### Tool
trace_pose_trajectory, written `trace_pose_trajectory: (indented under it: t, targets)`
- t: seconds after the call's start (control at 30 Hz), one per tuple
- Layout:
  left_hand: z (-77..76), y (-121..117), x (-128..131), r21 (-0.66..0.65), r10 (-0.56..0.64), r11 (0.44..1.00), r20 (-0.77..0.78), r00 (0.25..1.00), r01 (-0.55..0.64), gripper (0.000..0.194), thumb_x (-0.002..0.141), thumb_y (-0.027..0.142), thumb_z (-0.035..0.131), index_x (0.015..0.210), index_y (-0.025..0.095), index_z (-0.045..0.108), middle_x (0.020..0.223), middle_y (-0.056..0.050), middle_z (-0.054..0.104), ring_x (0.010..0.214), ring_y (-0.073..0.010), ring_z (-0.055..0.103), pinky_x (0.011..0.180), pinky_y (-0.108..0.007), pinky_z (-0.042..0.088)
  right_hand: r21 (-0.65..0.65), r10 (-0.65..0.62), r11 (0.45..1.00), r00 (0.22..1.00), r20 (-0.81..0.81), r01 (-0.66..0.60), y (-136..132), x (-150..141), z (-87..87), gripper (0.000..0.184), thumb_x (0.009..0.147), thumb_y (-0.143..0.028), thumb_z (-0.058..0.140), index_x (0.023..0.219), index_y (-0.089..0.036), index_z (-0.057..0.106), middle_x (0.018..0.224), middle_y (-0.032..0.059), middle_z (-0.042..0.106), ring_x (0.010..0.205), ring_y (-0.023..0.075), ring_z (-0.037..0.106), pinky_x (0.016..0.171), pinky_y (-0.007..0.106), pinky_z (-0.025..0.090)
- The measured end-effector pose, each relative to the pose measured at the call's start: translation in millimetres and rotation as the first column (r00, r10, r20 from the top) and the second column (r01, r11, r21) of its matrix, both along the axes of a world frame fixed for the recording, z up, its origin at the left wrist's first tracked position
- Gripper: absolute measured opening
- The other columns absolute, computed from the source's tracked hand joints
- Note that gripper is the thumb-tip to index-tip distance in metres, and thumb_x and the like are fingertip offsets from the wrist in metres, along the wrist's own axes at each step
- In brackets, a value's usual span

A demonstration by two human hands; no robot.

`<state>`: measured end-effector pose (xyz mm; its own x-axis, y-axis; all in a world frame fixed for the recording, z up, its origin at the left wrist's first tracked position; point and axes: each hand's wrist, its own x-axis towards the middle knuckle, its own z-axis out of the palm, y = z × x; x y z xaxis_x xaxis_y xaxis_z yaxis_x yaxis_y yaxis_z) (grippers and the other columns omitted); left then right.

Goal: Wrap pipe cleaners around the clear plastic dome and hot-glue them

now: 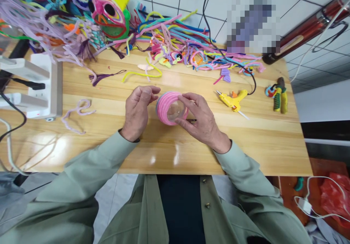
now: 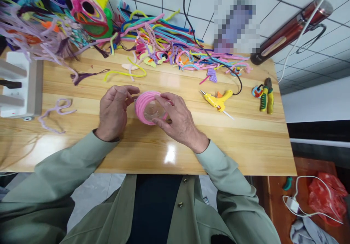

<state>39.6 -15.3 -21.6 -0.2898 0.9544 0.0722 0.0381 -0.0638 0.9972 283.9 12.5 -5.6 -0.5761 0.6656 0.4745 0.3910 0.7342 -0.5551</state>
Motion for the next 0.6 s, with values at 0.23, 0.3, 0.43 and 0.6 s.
trace_pose_trajectory:
  t: [0.23, 0.3, 0.43, 0.6]
  targets:
    - [2.0, -0.3, 0.1, 0.011, -0.145, 0.989, -0.007, 0.989, 0.145, 0.047, 0.106, 0.074, 0.062, 0.112, 0.029, 0.075, 0.141, -0.008, 0.079, 0.131, -0.0322, 0.074, 0.118, -0.055, 0.063, 0.011, -0.002, 1.000, 1.000, 0.019, 0.001, -1.4, 1.4, -2.4, 0.066, 0.108, -0.053, 0.077, 0.169, -0.032, 0.059, 0.156, 0.0173, 0.068, 0.144, 0.0381, 0.068, 0.120, 0.066, 0.060]
    - [3.9, -1.0, 1.1, -0.022, -0.247, 0.969, -0.020, 0.969, 0.247, 0.054, 0.101, 0.071, 0.071, 0.134, 0.029, 0.073, 0.150, -0.009, 0.076, 0.139, -0.0339, 0.072, 0.121, -0.054, 0.062, -0.008, 0.000, 1.000, 1.000, 0.025, 0.000, -2.0, 1.6, -1.9, 0.064, 0.109, -0.054, 0.076, 0.168, -0.034, 0.060, 0.158, 0.0165, 0.067, 0.145, 0.0383, 0.067, 0.120, 0.067, 0.060]
    - [4.7, -2.3, 2.8, -0.056, -0.334, 0.942, -0.057, 0.941, 0.331, 0.055, 0.101, 0.060, 0.073, 0.145, 0.027, 0.071, 0.151, -0.008, 0.077, 0.145, -0.0353, 0.069, 0.129, -0.055, 0.056, -0.004, -0.001, 1.000, 0.999, -0.041, 0.001, -4.4, 0.9, 1.3, 0.052, 0.112, -0.049, 0.072, 0.161, -0.033, 0.067, 0.154, 0.0161, 0.068, 0.142, 0.0348, 0.068, 0.114, 0.062, 0.063]
    - [3.2, -4.6, 5.4, -0.047, -0.308, 0.951, -0.065, 0.949, 0.306, 0.057, 0.098, 0.058, 0.076, 0.145, 0.025, 0.072, 0.150, -0.010, 0.078, 0.141, -0.0356, 0.071, 0.128, -0.057, 0.056, -0.050, -0.137, 0.990, 0.980, -0.142, 0.131, -3.9, -2.9, 6.3, 0.026, 0.114, -0.037, 0.068, 0.134, -0.032, 0.084, 0.123, 0.0089, 0.079, 0.116, 0.0268, 0.077, 0.100, 0.051, 0.067]
